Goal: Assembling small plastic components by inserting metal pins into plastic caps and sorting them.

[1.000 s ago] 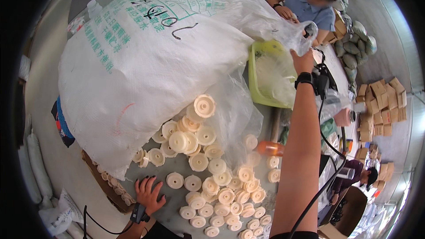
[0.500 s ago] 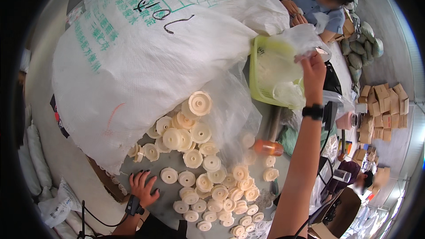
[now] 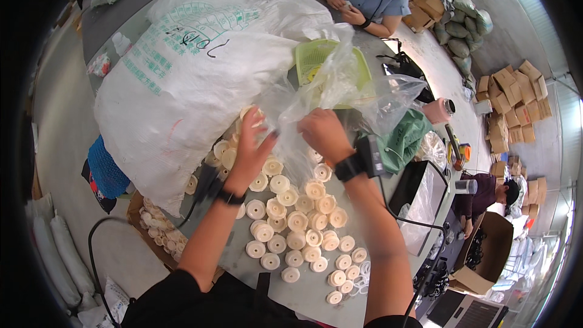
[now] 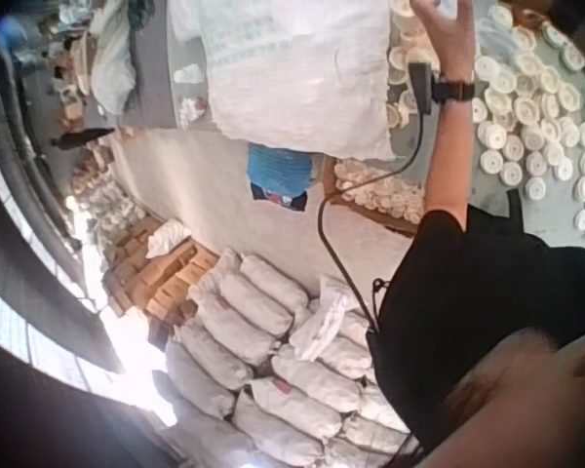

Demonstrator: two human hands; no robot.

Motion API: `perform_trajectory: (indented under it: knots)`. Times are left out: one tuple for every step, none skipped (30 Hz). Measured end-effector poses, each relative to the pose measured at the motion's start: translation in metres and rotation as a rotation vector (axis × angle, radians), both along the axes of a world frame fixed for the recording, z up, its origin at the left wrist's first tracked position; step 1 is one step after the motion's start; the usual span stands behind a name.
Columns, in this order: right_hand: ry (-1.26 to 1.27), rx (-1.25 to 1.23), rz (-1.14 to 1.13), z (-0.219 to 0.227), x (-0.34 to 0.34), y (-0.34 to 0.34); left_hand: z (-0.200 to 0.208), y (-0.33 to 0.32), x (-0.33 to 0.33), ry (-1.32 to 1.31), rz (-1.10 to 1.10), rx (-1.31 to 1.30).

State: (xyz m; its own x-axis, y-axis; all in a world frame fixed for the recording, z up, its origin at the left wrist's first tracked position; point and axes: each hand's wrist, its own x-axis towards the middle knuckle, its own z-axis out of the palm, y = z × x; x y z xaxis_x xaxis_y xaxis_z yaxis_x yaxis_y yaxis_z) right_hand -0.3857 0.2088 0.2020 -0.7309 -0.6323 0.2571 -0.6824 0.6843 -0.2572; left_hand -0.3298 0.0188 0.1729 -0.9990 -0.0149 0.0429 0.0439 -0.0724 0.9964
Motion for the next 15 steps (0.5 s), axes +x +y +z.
perform_trajectory:
  knots:
    - [0.006,-0.006,-0.001,-0.004,0.004,-0.006,-0.006,0.017,-0.028,0.000,0.054,-0.113]
    - [-0.036,-0.006,-0.031,-0.006,0.006,-0.016,-0.010,0.025,-0.054,0.004,0.114,-0.231]
    - [-0.084,0.005,-0.067,-0.008,0.010,-0.019,-0.019,0.036,-0.076,-0.063,0.094,-0.252]
    - [-0.082,0.009,-0.072,-0.006,0.012,-0.018,-0.022,0.043,-0.092,-0.128,0.071,-0.269]
    - [-0.118,0.020,-0.069,-0.007,0.013,-0.015,-0.022,0.045,-0.104,-0.129,0.064,-0.265]
    - [-0.151,0.032,-0.064,-0.003,0.012,-0.012,-0.019,0.045,-0.114,-0.281,-0.176,-0.192]
    - [-0.151,0.037,-0.066,0.001,0.012,-0.008,-0.020,0.045,-0.119,-0.431,-0.413,-0.117]
    - [-0.284,-0.071,-0.063,0.007,0.010,-0.007,-0.026,0.047,-0.121,-0.431,-0.410,-0.115]
    - [-0.420,-0.180,-0.055,0.011,0.006,-0.006,-0.033,0.047,-0.120,-0.350,-0.266,-0.027]
    - [-0.425,-0.181,-0.041,0.012,-0.002,-0.007,-0.042,0.044,-0.120,-0.269,-0.116,0.058]
    - [-0.454,-0.315,-0.203,0.013,-0.014,-0.003,-0.054,0.043,-0.124,-0.143,-0.031,-0.044]
    - [-0.482,-0.441,-0.375,0.012,-0.028,0.007,-0.052,0.049,-0.122,-0.150,-0.029,-0.036]
    - [-0.498,-0.551,-0.398,0.008,-0.044,0.012,-0.051,0.055,-0.119,-0.031,0.033,-0.018]
    - [-0.511,-0.658,-0.427,0.004,-0.062,0.021,-0.043,0.064,-0.113,0.087,0.091,0.002]
    - [-0.630,-0.590,-0.445,0.001,-0.077,0.027,-0.029,0.070,-0.107,0.135,0.078,0.028]
